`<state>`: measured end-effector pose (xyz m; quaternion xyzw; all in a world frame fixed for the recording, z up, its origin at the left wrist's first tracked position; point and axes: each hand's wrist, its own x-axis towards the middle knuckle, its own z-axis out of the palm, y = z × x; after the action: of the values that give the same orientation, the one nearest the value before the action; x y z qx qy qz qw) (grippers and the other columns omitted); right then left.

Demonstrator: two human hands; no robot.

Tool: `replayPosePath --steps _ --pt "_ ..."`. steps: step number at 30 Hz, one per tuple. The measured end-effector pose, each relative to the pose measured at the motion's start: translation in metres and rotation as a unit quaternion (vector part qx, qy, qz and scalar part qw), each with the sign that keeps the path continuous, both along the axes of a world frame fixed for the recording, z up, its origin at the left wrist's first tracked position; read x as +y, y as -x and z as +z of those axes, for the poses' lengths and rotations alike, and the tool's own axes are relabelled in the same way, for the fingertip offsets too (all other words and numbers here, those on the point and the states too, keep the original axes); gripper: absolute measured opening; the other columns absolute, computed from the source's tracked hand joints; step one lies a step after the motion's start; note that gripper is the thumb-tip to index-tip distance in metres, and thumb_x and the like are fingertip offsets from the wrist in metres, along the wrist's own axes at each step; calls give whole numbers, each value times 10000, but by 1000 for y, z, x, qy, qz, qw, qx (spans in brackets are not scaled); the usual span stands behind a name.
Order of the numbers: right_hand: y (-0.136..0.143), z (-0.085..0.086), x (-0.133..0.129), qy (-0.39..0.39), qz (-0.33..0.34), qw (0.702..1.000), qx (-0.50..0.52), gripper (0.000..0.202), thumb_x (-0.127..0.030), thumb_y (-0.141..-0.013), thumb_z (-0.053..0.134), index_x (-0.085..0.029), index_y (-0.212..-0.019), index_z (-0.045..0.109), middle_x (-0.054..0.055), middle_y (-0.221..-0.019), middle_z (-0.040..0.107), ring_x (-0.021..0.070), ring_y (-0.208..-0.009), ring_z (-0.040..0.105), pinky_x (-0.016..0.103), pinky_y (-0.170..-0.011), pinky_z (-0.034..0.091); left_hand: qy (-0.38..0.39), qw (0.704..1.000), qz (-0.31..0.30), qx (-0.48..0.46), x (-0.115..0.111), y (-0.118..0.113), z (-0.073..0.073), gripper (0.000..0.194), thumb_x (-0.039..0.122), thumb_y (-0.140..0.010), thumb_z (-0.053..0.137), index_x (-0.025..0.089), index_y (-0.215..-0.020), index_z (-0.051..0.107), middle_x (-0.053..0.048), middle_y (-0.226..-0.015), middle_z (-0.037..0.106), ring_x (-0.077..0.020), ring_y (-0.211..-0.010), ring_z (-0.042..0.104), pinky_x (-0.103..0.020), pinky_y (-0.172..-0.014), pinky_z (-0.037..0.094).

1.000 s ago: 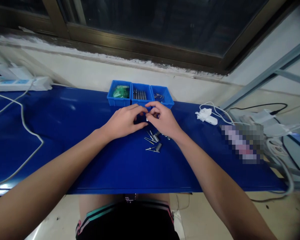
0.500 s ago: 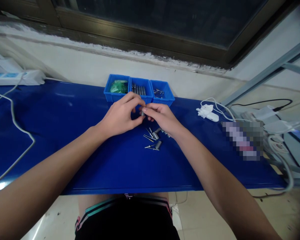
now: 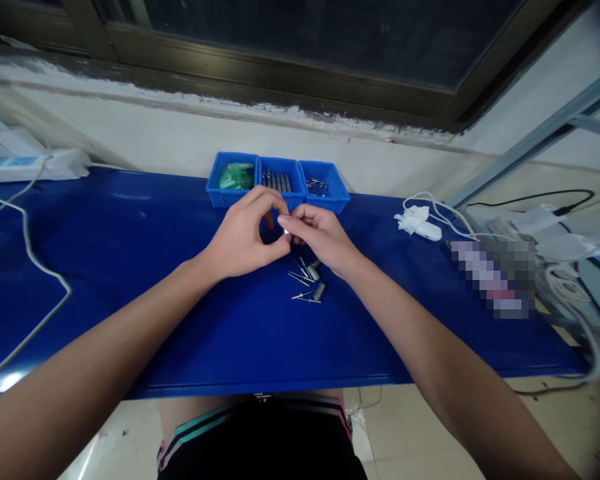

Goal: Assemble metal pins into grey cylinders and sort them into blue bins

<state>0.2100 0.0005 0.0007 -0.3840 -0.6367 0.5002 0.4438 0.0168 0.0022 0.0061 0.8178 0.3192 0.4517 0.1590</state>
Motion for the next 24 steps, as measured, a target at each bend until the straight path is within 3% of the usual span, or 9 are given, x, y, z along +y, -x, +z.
replayPosePath --steps 4,6,10,13,17,24 --pt "0 2 -2 -115 -71 991 16 259 -466 -922 773 -235 -910 655 -21 -806 642 128 -693 537 310 -654 429 180 970 -11 -164 8 -2 4 267 281 -751 758 203 -972 630 -37 -1004 675 -128 -708 609 -276 -616 497" --pt "-1 4 -3 -171 -98 980 -18 201 -370 -924 746 -242 -1067 686 -17 -865 660 126 -681 533 312 -643 438 268 934 -15 -236 10 -2 6 311 242 -709 777 216 -975 619 -12 -904 675 -124 -681 591 -258 -592 481" --pt "-6 5 -4 -220 -100 961 -136 347 -284 -923 717 -268 -1269 690 11 -1033 705 121 -653 499 333 -668 485 407 861 -7 -304 9 -2 12 317 216 -722 779 234 -996 621 -20 -933 721 -94 -611 503 -224 -505 370" --pt "-8 2 -4 -249 -79 942 -209 400 -290 -931 726 -288 -1329 689 33 -1108 706 147 -702 521 361 -718 517 445 850 -6 -282 6 -2 14 307 188 -731 770 222 -1006 638 -37 -924 733 -85 -573 440 -232 -485 295" --pt "-9 -3 -2 -281 -53 922 -261 310 -276 -948 696 -278 -1257 728 43 -1098 720 179 -774 590 389 -792 532 473 844 -34 -252 3 -3 14 425 154 -741 773 217 -1142 648 -44 -891 738 -83 -555 426 -250 -504 290" --pt "-9 -3 -2 -297 -22 923 -246 327 -284 -931 742 -234 -1254 732 49 -1079 725 190 -840 652 389 -832 545 523 819 -77 -224 2 0 14 550 150 -765 785 207 -1284 612 -50 -871 747 -77 -546 457 -244 -542 340"
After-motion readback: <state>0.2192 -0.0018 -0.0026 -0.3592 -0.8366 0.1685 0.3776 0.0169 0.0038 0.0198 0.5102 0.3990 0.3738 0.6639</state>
